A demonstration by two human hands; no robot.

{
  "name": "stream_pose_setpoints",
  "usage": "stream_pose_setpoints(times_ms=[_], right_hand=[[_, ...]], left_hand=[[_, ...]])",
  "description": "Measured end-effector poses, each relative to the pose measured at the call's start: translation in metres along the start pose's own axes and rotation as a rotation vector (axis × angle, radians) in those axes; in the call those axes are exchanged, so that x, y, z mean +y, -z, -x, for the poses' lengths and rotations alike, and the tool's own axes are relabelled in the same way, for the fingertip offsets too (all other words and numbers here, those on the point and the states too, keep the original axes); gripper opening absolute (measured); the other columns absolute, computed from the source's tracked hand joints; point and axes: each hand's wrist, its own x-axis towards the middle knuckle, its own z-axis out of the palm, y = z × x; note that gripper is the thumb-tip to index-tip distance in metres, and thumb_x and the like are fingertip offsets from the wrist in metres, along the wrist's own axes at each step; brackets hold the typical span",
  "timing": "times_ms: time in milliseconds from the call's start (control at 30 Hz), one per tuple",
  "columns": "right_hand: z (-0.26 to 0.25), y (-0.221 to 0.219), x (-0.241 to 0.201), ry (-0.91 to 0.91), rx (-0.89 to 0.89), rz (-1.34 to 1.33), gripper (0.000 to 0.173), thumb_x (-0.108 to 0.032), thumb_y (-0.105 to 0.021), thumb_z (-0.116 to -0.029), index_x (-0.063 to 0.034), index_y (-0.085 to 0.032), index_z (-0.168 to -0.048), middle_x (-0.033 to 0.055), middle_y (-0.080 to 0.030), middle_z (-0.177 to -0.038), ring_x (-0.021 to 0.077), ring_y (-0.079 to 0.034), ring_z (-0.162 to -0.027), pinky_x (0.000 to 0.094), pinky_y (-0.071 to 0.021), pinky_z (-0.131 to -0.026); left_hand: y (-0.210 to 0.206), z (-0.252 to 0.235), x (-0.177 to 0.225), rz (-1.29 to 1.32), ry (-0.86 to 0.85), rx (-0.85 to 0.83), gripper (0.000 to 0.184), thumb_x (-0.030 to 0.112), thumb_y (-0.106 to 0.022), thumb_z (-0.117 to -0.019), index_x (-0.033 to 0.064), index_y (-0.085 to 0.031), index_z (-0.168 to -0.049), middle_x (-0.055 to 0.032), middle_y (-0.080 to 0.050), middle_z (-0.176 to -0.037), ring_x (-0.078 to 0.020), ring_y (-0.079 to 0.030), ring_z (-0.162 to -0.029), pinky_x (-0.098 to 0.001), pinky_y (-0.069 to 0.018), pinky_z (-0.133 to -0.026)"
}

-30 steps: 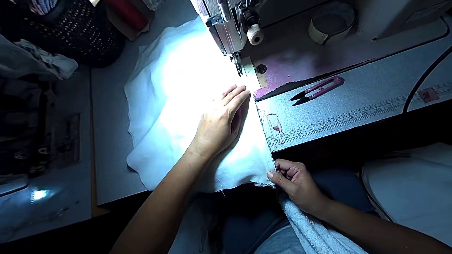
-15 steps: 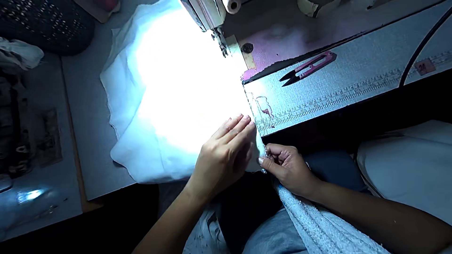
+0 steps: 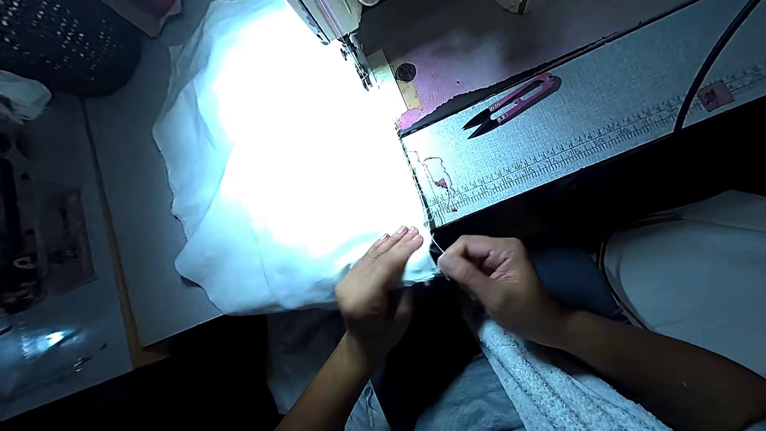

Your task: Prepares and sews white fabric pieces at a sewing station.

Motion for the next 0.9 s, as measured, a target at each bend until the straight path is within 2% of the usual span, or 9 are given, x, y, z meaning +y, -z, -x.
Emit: stream_pose_setpoints(times_ms=[33, 67, 100, 167, 300, 367, 467, 733, 900], right_hand=[[-0.003, 0.006, -0.003, 0.085, 0.001, 0.045, 0.014, -0.008, -0.059, -0.0998, -0.0040, -0.069, -0.090, -0.0065, -0.062, -0.072, -0.0053, -0.051, -0.058, 0.0113, -0.0436, -0.053], [-0.008, 0.012, -0.006, 0.164, 0.015, 0.115, 0.011, -0.007, -0.059, -0.0992, -0.0028, -0.069, -0.095, -0.0060, -0.063, -0.074, -0.0052, -0.052, -0.060, 0.0115, -0.0457, -0.054], [-0.013, 0.016, -0.008, 0.231, 0.035, 0.194, 0.010, -0.005, -0.061, -0.0974, -0.0009, -0.069, -0.099, -0.0050, -0.064, -0.076, -0.0048, -0.054, -0.061, 0.0117, -0.0477, -0.055], [-0.024, 0.018, -0.009, 0.334, 0.054, 0.358, 0.013, -0.004, -0.064, -0.0943, 0.0030, -0.070, -0.104, -0.0022, -0.066, -0.079, -0.0042, -0.055, -0.063, 0.0115, -0.0491, -0.056], [-0.045, 0.008, -0.017, 0.523, 0.004, 0.562, 0.016, -0.006, -0.064, -0.0932, 0.0014, -0.075, -0.101, 0.0039, -0.068, -0.087, 0.0031, -0.061, -0.076, 0.0170, -0.0520, -0.066], [-0.053, 0.002, -0.020, 0.577, -0.054, 0.583, 0.016, -0.007, -0.065, -0.0921, -0.0021, -0.077, -0.100, 0.0062, -0.070, -0.093, 0.0103, -0.064, -0.089, 0.0239, -0.0529, -0.077], [-0.058, -0.008, -0.022, 0.616, -0.123, 0.628, 0.016, -0.010, -0.067, -0.0919, -0.0076, -0.079, -0.102, 0.0071, -0.071, -0.098, 0.0183, -0.062, -0.098, 0.0376, -0.0467, -0.089], [-0.056, -0.014, -0.026, 0.617, -0.141, 0.657, 0.014, -0.010, -0.068, -0.0929, -0.0078, -0.079, -0.100, 0.0079, -0.070, -0.098, 0.0193, -0.059, -0.097, 0.0381, -0.0405, -0.085], [-0.052, -0.008, -0.029, 0.611, -0.181, 0.680, 0.012, -0.011, -0.067, -0.0929, -0.0088, -0.078, -0.098, 0.0062, -0.071, -0.097, 0.0191, -0.059, -0.098, 0.0394, -0.0389, -0.085]], left_hand=[[0.007, -0.005, 0.006, 0.168, 0.142, 0.022, 0.023, 0.008, -0.057, -0.1010, 0.0028, -0.073, -0.117, -0.0043, -0.076, -0.116, -0.0117, -0.070, -0.114, -0.0325, -0.0558, -0.102], [0.013, -0.012, 0.011, 0.282, 0.291, 0.068, 0.019, 0.009, -0.061, -0.0999, 0.0118, -0.076, -0.112, 0.0073, -0.077, -0.105, -0.0012, -0.071, -0.099, -0.0229, -0.0584, -0.090], [0.018, -0.019, 0.014, 0.361, 0.426, 0.109, 0.016, 0.010, -0.063, -0.0989, 0.0176, -0.077, -0.101, 0.0133, -0.074, -0.092, 0.0035, -0.068, -0.084, -0.0182, -0.0577, -0.078], [0.026, -0.029, 0.016, 0.501, 0.638, 0.154, 0.018, 0.011, -0.064, -0.0992, 0.0195, -0.074, -0.088, 0.0118, -0.071, -0.080, 0.0023, -0.065, -0.073, -0.0183, -0.0563, -0.068], [0.032, -0.036, 0.015, 0.707, 0.806, 0.167, 0.013, 0.013, -0.065, -0.0992, 0.0135, -0.076, -0.093, 0.0021, -0.075, -0.086, -0.0044, -0.071, -0.079, -0.0237, -0.0602, -0.074], [0.032, -0.034, 0.014, 0.728, 0.804, 0.159, 0.011, 0.013, -0.067, -0.0977, 0.0134, -0.077, -0.091, 0.0020, -0.075, -0.086, -0.0042, -0.071, -0.079, -0.0234, -0.0598, -0.075], [0.032, -0.030, 0.012, 0.739, 0.741, 0.126, 0.012, 0.014, -0.069, -0.0968, 0.0157, -0.077, -0.088, 0.0049, -0.074, -0.084, -0.0014, -0.069, -0.078, -0.0211, -0.0581, -0.074], [0.031, -0.019, 0.010, 0.640, 0.477, -0.048, 0.014, 0.011, -0.064, -0.0996, 0.0142, -0.073, -0.089, 0.0103, -0.070, -0.082, 0.0026, -0.065, -0.076, -0.0174, -0.0555, -0.071], [0.029, -0.016, 0.012, 0.533, 0.424, -0.097, 0.020, 0.008, -0.063, -0.0995, 0.0126, -0.067, -0.080, 0.0100, -0.064, -0.075, 0.0032, -0.061, -0.069, -0.0152, -0.0520, -0.064]])
